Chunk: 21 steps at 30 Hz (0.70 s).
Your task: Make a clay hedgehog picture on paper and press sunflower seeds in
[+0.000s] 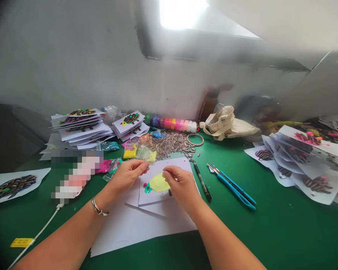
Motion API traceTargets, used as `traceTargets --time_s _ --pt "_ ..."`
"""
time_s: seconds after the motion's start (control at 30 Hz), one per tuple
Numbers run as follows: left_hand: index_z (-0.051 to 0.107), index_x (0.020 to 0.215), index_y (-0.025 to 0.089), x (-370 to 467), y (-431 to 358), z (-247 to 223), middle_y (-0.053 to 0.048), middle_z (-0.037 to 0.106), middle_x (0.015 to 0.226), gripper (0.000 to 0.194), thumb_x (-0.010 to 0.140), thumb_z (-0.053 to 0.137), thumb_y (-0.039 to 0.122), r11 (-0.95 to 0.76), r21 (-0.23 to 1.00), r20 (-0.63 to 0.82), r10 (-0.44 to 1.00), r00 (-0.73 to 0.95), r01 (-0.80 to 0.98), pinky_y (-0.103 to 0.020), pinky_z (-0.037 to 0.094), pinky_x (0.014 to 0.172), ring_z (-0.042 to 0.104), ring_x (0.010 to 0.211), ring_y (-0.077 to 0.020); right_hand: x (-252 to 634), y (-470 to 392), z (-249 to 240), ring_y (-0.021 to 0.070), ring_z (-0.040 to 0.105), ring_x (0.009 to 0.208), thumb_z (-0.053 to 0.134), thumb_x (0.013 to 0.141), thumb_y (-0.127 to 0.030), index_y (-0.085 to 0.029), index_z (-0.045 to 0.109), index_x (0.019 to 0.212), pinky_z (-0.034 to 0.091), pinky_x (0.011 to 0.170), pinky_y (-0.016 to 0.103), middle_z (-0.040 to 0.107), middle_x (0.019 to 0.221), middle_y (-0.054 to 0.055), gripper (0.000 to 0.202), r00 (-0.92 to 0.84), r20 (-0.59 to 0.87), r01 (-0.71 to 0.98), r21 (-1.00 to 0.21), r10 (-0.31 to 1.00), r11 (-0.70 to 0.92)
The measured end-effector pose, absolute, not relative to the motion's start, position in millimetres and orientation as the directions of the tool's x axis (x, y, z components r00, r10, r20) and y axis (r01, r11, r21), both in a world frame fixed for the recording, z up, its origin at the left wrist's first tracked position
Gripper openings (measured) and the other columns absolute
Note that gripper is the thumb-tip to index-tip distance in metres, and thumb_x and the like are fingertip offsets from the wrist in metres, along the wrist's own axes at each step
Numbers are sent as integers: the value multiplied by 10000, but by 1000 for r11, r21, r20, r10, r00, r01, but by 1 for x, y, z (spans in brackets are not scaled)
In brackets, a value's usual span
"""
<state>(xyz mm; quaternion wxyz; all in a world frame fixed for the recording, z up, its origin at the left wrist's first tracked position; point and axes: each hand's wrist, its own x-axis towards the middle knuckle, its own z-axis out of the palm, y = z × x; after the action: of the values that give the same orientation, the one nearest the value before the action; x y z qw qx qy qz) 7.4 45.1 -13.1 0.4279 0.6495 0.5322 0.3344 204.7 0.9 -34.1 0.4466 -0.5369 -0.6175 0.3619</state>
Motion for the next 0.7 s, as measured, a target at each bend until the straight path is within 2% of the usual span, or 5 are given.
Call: traceTargets --time_s 0.17,0.43,0.6,0.7 --pt "691 757 152 6 48 -16 -50 673 745 336 823 524 436 -71 904 -21 978 209 421 -282 439 657 589 727 -189 203 2 -42 198 660 834 612 830 -313 -220 711 961 501 765 315 728 901 37 189 -30 131 259 -957 991 134" --pt "694 766 144 6 48 -16 -55 676 751 341 819 525 436 -60 904 -34 977 210 422 -289 436 659 587 725 -191 205 2 -34 156 598 690 554 876 -331 -200 688 829 476 649 268 672 736 13 194 -56 166 367 -914 984 175" --pt "688 740 152 6 48 -16 -48 676 744 340 821 523 437 -73 901 -24 976 216 428 -284 433 655 585 718 -185 204 1 -34 161 617 776 584 860 -285 -219 693 909 473 720 264 699 847 13 136 -56 189 350 -916 980 196" --pt "685 727 155 6 48 -16 -44 673 737 344 823 515 438 -82 896 -16 976 215 437 -281 431 656 584 719 -185 204 0 -32 149 592 754 573 869 -280 -216 686 870 459 698 249 681 820 6 129 -56 198 357 -911 979 205"
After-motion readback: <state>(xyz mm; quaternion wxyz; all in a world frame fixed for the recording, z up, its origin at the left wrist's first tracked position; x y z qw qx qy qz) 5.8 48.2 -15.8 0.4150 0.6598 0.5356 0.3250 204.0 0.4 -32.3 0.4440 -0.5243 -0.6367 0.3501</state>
